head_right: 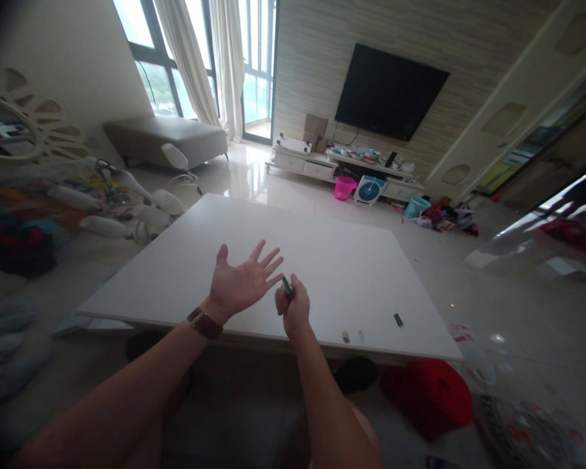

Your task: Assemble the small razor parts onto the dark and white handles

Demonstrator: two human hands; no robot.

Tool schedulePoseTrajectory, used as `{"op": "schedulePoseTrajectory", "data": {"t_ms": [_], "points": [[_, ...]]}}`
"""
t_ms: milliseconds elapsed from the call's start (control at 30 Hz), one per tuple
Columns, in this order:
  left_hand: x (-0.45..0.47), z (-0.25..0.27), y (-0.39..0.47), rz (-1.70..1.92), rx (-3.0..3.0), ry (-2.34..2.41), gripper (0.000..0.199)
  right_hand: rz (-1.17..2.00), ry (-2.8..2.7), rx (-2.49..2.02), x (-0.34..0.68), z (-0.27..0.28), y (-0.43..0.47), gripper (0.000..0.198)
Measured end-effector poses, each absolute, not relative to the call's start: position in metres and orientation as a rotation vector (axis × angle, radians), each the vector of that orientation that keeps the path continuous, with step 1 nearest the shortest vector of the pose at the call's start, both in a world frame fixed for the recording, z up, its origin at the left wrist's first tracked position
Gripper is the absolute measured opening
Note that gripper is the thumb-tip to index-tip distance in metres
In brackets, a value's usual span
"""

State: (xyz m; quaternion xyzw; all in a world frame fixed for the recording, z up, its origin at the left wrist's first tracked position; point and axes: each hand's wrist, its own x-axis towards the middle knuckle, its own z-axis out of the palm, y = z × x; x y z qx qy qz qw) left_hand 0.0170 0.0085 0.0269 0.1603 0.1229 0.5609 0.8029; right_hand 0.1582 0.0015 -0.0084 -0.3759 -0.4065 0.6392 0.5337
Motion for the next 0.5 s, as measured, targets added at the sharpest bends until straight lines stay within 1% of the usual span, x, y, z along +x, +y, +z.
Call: {"op": "schedulePoseTrajectory", "data": {"t_ms": [133, 267, 400, 500], "points": [[0.019, 0.032, 0.002, 1.204, 0.364, 0.274, 0.077, 1.094, -1.067, -1.131, 0.156, -0.01, -0.006, 0.058], [0.02, 0.036, -0.005, 1.165, 0.409, 0.299, 0.076, 0.791, -1.295, -1.23, 0.158, -0.011, -0.01, 0.057], [0.018, 0.038, -0.009, 1.115, 0.462, 0.336, 0.078, 0.662, -1.437, -1.297, 0.158, -0.014, -0.011, 0.055], [0.018, 0.038, -0.011, 1.083, 0.484, 0.353, 0.081, 0.674, -1.43, -1.267, 0.154, -0.016, -0.011, 0.054]]}}
